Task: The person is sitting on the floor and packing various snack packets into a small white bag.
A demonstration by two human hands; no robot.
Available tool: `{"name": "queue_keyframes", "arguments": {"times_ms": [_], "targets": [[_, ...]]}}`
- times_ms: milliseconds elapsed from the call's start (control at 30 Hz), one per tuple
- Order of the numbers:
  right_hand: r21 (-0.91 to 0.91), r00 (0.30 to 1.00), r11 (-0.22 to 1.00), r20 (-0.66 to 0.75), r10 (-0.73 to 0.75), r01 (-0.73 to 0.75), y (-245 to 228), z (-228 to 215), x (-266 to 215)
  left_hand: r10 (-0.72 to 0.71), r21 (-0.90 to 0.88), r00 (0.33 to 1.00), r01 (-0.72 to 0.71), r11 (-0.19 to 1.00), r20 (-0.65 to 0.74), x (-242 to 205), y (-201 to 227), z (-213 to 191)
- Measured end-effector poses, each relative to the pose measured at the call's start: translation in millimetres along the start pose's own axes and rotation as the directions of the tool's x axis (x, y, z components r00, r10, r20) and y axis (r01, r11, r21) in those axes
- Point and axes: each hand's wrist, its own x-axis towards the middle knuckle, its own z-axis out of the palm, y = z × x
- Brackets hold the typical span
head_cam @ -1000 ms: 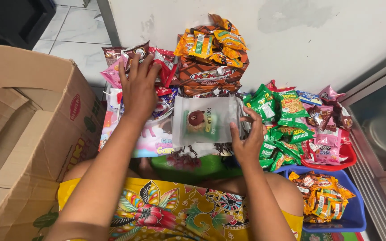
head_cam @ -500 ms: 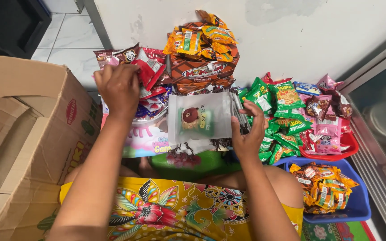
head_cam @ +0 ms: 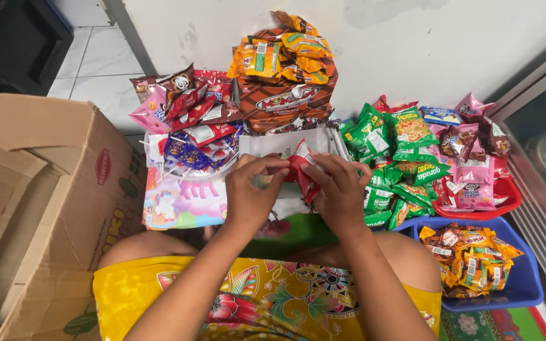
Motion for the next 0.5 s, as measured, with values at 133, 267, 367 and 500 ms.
{"name": "queue_keyframes", "arguments": {"times_ms": [133,267,367,500], "targets": [[0.01,0.992,0.992,-0.025,0.125,-0.125,18.9,-20.8,10.7,0.211,-0.027,0.974,-0.209,0.977,0.085,0.0,-17.6,2.9],[0.245,0.863,0.862,-0.143,0.485,-0.443,41.1,-33.4,13.6,0.215,0.233,0.93,-0.289,0.928,0.298,-12.7,-30.5,0.3],[0.29,0.73,0.711,-0.055,0.681,-0.641,52.1,-38.0,10.0,0.148,0.348,0.916,-0.286,0.893,0.372,-20.1,-51.3,3.6],[0.246,0.57,0.527,0.153,0.807,-0.813,57.0,-37.2,4.1,0.11,0.411,0.906,-0.29,0.864,0.409,-22.0,-57.4,7.5]]}}
